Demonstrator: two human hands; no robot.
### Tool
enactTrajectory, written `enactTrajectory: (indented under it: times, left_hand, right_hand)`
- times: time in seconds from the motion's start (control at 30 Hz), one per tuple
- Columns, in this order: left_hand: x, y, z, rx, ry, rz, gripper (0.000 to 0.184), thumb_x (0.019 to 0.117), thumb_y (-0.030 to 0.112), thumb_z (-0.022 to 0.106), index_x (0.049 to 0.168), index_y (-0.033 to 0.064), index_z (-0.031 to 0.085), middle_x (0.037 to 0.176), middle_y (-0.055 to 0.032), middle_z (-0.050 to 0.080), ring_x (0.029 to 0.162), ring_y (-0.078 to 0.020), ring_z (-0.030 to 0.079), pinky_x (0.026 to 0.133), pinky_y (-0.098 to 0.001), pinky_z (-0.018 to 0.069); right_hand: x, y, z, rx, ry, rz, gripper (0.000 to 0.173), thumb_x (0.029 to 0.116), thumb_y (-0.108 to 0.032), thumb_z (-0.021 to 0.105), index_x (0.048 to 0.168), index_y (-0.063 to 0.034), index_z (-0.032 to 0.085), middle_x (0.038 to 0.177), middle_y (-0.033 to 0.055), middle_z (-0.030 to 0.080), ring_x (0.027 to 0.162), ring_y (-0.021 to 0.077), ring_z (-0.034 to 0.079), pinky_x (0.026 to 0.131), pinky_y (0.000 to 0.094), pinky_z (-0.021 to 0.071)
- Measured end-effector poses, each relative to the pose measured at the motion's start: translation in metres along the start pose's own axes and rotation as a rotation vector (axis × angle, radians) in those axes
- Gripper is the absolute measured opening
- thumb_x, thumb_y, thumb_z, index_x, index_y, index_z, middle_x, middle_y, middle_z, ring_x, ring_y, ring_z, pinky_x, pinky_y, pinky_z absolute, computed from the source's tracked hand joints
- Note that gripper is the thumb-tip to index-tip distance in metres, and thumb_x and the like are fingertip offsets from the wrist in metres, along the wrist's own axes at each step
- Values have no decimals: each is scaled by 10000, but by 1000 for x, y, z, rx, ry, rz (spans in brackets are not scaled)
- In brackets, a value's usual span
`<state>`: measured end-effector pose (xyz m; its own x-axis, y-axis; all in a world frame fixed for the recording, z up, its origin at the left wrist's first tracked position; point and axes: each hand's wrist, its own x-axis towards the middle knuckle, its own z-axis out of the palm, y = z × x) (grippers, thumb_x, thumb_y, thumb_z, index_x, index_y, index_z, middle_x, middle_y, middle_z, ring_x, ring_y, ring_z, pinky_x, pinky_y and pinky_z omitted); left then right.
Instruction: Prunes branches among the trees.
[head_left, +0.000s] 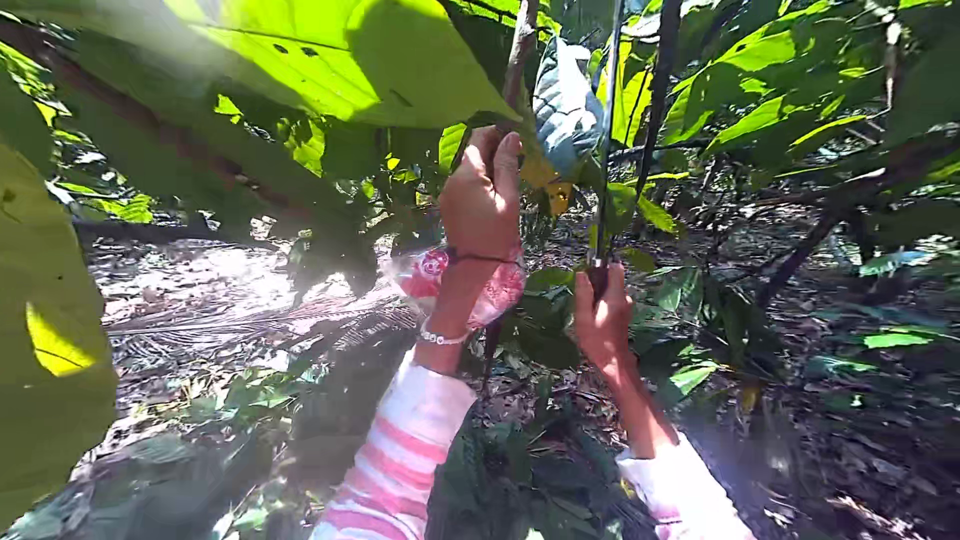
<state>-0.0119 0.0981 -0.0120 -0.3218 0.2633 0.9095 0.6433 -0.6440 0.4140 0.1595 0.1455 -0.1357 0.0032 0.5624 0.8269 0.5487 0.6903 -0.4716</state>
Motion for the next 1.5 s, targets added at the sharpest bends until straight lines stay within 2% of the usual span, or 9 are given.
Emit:
enactTrajectory:
  times: [0.3, 0.47, 0.63, 0.7, 0.77, 0.83, 0.93, 1.1, 1.5]
  left_hand:
    - [2, 17, -16, 52, -118, -110, 352, 1089, 319, 450, 1245, 81, 658, 863, -52, 685, 752, -181, 660, 724, -415, 535]
    - [-2, 20, -28, 86, -126, -137, 358, 1089, 348, 448, 1243, 116, 672, 874, -54, 702, 771, -202, 675, 719, -445, 534]
    - [-2, 24, -49, 142, -228, -161, 365, 1096, 306, 417, 1284, 101, 652, 1003, -96, 732, 904, -247, 708, 806, -483, 540]
    - [4, 45, -73, 175, -475, -314, 414, 1126, 308, 356, 1448, 104, 516, 1229, -117, 681, 1138, -266, 660, 995, -496, 495]
    - [-4, 22, -56, 148, -177, -132, 381, 1091, 305, 434, 1255, 48, 661, 976, -128, 731, 872, -268, 709, 790, -489, 543]
    - [-5, 27, -67, 145, -254, -185, 382, 1108, 291, 400, 1286, 42, 628, 1036, -114, 710, 908, -217, 674, 858, -438, 525]
    - [-1, -6, -76, 159, -222, -101, 413, 1095, 358, 401, 1260, 73, 651, 972, -105, 700, 846, -214, 673, 802, -453, 536]
    - [-9, -14, -112, 239, -334, -65, 435, 1121, 358, 337, 1282, 31, 574, 960, -167, 630, 802, -271, 622, 754, -484, 530]
    - [10, -75, -116, 173, -236, 80, 418, 1118, 367, 366, 1267, 38, 577, 894, 35, 556, 708, 48, 516, 681, -158, 462]
  right_hand:
    - [119, -80, 23, -128, 215, 24, 507, 1077, -278, 438, 1432, 84, 416, 1033, 210, 708, 954, 337, 722, 862, 510, 571]
    - [150, -124, 18, -195, 378, -146, 479, 1040, -253, 496, 1407, 53, 477, 967, 139, 728, 892, 284, 732, 812, 471, 579]
    - [121, -41, 45, -86, 136, 394, 502, 1092, -273, 400, 1439, 86, 453, 1316, 274, 621, 1207, 379, 637, 1036, 516, 500]
    - [82, -25, 58, -97, 43, 445, 495, 1097, -310, 404, 1391, 80, 486, 1254, 290, 637, 1153, 413, 652, 986, 565, 516]
    - [48, -41, 56, -131, -82, 419, 524, 1105, -316, 411, 1435, 91, 425, 1202, 311, 654, 1104, 447, 673, 949, 596, 529]
    - [16, -68, 42, -130, -276, 439, 530, 1121, -295, 398, 1490, 83, 357, 1217, 307, 641, 1132, 435, 657, 978, 572, 516]
    - [-35, -30, 50, -110, -119, 202, 476, 1074, -320, 504, 1371, 52, 521, 898, 242, 701, 811, 407, 714, 747, 586, 576]
    - [-79, 16, 20, -32, 56, 39, 390, 1030, -246, 553, 1205, 99, 603, 902, 220, 697, 786, 340, 707, 728, 526, 585]
    - [142, 39, -76, 17, 136, -364, 408, 1083, -328, 454, 1040, 36, 633, 703, 82, 606, 586, 176, 601, 588, 396, 528]
